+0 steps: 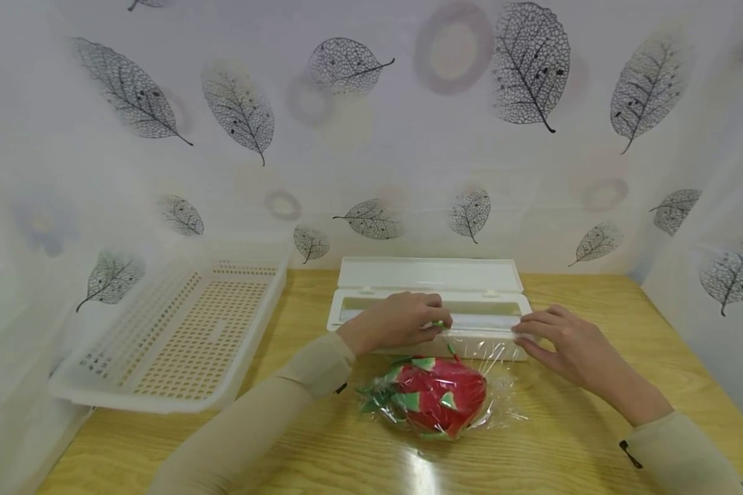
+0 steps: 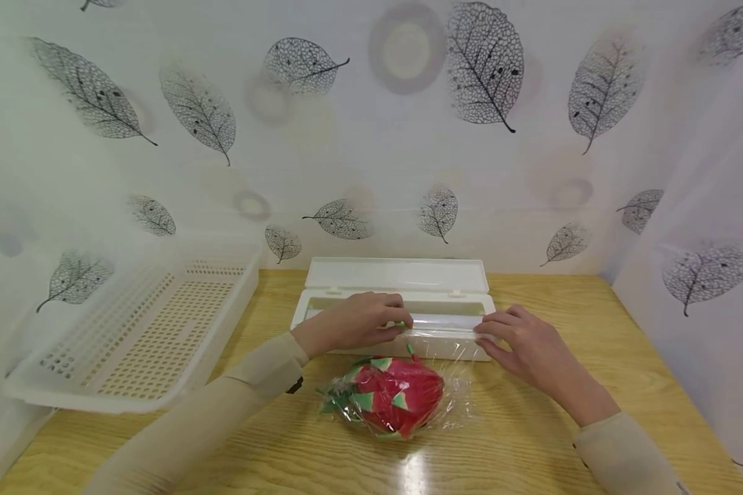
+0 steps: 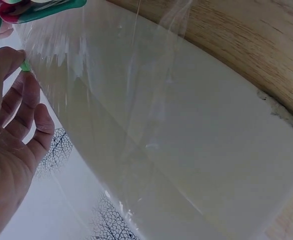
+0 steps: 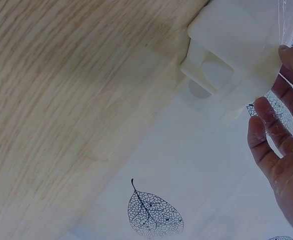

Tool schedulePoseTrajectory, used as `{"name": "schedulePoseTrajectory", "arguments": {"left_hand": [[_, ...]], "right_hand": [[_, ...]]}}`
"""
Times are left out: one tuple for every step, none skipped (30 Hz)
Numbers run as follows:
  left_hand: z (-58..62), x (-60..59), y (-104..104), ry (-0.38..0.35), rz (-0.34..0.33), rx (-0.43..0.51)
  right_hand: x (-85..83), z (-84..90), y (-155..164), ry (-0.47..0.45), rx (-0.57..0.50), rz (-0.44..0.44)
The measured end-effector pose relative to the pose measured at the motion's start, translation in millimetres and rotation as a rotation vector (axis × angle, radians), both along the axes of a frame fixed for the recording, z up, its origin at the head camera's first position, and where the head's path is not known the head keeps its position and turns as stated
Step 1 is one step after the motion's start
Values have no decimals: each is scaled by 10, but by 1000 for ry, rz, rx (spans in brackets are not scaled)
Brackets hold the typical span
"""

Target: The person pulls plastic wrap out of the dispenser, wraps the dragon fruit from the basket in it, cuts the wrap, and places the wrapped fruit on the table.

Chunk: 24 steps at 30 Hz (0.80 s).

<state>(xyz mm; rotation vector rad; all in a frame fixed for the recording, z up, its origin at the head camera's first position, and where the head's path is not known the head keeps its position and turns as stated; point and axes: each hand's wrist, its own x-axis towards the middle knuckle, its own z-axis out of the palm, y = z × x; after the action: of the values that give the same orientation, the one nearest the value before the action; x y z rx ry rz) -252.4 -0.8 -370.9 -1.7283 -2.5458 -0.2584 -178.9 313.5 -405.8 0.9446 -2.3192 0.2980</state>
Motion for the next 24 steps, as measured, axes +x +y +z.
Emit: {"name": "schedulePoseTrajectory", "arguments": {"left_hand": [[-1,0,-2,-2,1,0],[0,2,-4,-2,1,-2],[1,2,-6,0,0,-1],[2,4,-8,0,-1,0],[4,5,-11,2,-2,2],[2,4,-13,4,-4,2],[1,4,-14,8,-5,3],[-1,4,-16,12,-7,4],[-2,5,-19,13,-7,5],[-1,6,-20,14,-8,6],[-1,7,-22,15,-8,6],[0,8,-23,16,-7,5],[2,11,-25,15,-6,6],[3,13,-27,15,-6,6],[3,16,-28,16,-4,5],[3,18,-28,17,-4,5],[1,19,-28,19,-2,4],[-1,21,-27,20,-1,4],[-4,22,-26,20,0,4],[-7,24,-24,21,1,3],[-8,26,-23,22,2,4],[-8,29,-23,21,3,4],[-8,31,-24,21,4,6],[-6,34,-25,20,5,7]], "right_hand": [[0,-1,-1,0,0,0],[1,-1,-2,1,1,1],[1,-1,-2,2,1,1],[1,-1,-2,2,4,0],[1,-1,-1,1,4,0],[-1,-1,-1,1,4,1],[-3,-1,-1,2,4,2],[-6,-2,-1,3,4,2],[-8,-2,-1,4,4,2],[-10,-2,-2,6,4,1],[-11,-3,-3,8,4,0],[-12,-3,-5,12,5,-1],[-11,-4,-5,14,5,-1],[-10,-5,-6,14,3,1],[-10,-7,-8,15,2,2],[-8,-9,-8,18,3,2],[-7,-11,-9,20,3,1],[-6,-12,-10,22,3,2],[-5,-13,-11,24,2,2],[-3,-14,-12,25,1,0],[-1,-16,-12,28,1,0],[1,-16,-13,29,1,0],[1,-16,-14,29,1,0],[2,-15,-14,28,0,1]]}}
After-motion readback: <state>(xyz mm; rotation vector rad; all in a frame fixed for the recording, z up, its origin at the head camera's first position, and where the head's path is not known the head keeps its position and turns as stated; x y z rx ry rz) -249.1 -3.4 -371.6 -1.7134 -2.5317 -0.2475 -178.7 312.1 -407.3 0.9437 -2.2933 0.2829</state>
